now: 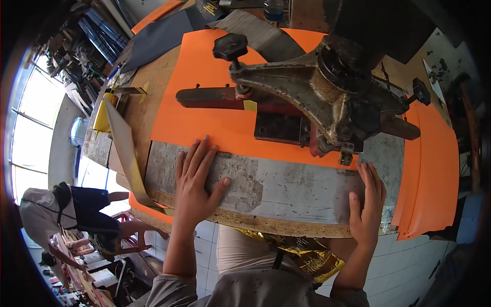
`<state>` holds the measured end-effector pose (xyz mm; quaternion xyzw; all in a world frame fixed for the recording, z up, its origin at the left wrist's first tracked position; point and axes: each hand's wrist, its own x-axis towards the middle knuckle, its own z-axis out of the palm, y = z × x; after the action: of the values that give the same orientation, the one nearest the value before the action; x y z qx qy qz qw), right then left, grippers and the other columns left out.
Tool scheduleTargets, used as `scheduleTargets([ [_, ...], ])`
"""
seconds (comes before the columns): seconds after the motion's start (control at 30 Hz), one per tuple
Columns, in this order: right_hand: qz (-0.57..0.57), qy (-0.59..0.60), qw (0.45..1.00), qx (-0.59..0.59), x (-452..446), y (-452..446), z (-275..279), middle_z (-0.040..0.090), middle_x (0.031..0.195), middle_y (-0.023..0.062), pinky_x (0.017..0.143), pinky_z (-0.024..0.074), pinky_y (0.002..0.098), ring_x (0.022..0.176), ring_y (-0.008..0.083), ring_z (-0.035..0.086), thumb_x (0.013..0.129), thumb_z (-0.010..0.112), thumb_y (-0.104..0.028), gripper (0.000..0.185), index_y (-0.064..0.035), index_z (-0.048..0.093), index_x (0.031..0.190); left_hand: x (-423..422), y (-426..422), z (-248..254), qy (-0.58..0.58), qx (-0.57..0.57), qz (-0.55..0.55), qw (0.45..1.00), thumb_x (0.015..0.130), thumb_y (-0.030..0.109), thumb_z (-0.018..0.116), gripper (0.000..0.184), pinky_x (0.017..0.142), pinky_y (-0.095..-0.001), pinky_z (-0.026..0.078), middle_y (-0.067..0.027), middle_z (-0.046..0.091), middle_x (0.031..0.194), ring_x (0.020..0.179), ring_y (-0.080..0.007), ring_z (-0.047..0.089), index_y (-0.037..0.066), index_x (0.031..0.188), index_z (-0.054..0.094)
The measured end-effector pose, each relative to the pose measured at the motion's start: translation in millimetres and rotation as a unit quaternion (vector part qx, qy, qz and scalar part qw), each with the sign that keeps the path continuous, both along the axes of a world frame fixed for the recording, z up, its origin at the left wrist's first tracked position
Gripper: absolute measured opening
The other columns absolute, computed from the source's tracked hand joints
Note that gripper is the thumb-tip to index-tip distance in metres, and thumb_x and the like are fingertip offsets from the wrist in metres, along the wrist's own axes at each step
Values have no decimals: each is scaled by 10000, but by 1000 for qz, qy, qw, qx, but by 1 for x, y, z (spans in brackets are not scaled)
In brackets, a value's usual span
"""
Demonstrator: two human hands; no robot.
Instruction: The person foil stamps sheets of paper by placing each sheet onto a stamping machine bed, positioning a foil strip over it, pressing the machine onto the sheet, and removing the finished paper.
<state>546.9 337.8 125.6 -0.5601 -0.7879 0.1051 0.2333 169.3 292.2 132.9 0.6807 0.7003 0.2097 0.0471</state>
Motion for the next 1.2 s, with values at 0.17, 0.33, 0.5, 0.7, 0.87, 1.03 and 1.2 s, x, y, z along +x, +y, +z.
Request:
scheduleTargets([
  [0.17,-11,2,1000,1,-1,-1,-3,570,1512,101,1238,254,533,1503,329,397,1027,548,-226,534,-56,481,1529,-1,0,2,3,-6,-4,1000,924,346,692,631,1264,-548,188,-155,463,1611,1530,-371,364,42,1465,577],
  [0.33,-15,-5,1000,6,-3,-2,-1,558,1525,99,1234,261,516,1505,316,398,1033,548,-225,519,-62,489,1522,-3,-1,-2,-1,3,-8,1000,931,366,697,635,1266,-550,183,-150,463,1611,1532,-362,362,50,1468,574],
  [0.5,-15,36,997,67,-1,-3,-5,584,1456,152,1143,378,475,1415,336,482,1036,580,-168,434,-66,554,1457,-5,-5,-6,-25,61,-7,998,932,287,732,564,1228,-537,272,-134,535,1550,1465,-357,451,51,1427,603],
  [0.7,22,103,967,234,3,-60,-20,697,991,113,706,542,398,827,302,684,869,769,28,190,-18,737,1051,-38,-66,-26,-95,290,-6,952,862,-15,758,406,932,-354,515,-157,687,1214,1098,-280,661,21,1258,674],
  [0.87,211,107,972,11,-31,-138,-92,690,1122,139,884,543,459,1012,333,678,864,826,-192,386,-43,697,1196,-66,-152,-113,-155,378,253,877,936,33,743,511,911,-313,500,-119,627,1177,1096,-225,629,48,1406,542],
  [1.03,104,-23,907,-407,-23,-136,-219,658,1336,249,1025,521,449,1225,404,646,942,713,-530,727,-21,545,1432,-83,-162,-154,-599,199,261,730,1052,204,650,516,1009,-331,473,-125,590,1366,1183,-193,610,3,1482,447],
  [1.2,174,81,889,-416,15,-146,-186,680,835,175,714,504,378,744,269,643,968,742,-298,342,33,660,950,-103,-183,-133,-698,138,139,689,1060,160,611,379,958,-314,517,-79,668,1238,1051,-139,660,2,1397,538],
])
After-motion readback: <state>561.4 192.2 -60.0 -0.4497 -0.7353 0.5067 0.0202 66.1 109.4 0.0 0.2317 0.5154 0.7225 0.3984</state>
